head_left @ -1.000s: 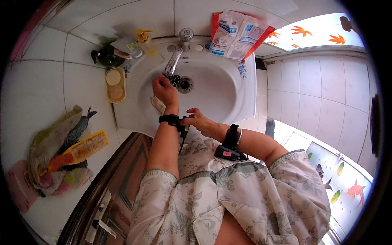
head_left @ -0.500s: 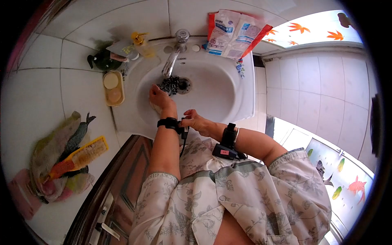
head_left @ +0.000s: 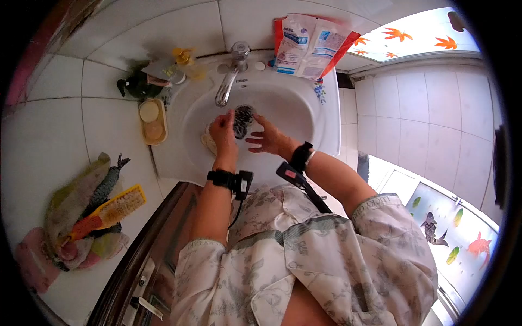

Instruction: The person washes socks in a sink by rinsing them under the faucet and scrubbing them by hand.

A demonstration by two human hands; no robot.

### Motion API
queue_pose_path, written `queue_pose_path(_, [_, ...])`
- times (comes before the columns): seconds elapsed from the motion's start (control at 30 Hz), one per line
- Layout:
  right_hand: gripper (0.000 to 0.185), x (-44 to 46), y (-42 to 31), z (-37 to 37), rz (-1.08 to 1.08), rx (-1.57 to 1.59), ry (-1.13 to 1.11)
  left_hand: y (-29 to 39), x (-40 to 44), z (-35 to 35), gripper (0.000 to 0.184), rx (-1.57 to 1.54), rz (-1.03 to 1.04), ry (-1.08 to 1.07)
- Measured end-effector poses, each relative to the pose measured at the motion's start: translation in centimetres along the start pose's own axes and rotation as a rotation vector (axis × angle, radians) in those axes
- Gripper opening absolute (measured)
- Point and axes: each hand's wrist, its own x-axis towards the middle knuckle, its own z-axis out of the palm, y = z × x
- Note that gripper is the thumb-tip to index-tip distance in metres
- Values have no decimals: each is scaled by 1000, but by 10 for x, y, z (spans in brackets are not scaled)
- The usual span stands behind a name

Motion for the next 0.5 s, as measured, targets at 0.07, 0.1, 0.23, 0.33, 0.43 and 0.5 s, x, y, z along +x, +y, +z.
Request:
queue_pose_path(0.07, [65,23,-7,-13,83,228,-98,-4,-11,-5,23,46,-4,-232])
queue_pose_path(0.1, [65,42,-7,-22,83,230,-101,-6,-15,-7,23,49,-3,-231])
queue_pose_path(0.23, [33,43,-10,-13,-158,259,-217,-21,-17,-27,22,204,57,-236])
queue_pose_path(0.33, [27,33,-7,-2,-415,16,-151,-34,0,-34,18,278,-5,-40])
queue_pose_path(0.43, [23,19,33,19,-869,-544,-32,-43,8,-17,22,-251,-156,27])
queue_pose_path(0.5, [26,20,42,27,-1272,-961,334,-16,-9,7,32,-264,-370,25])
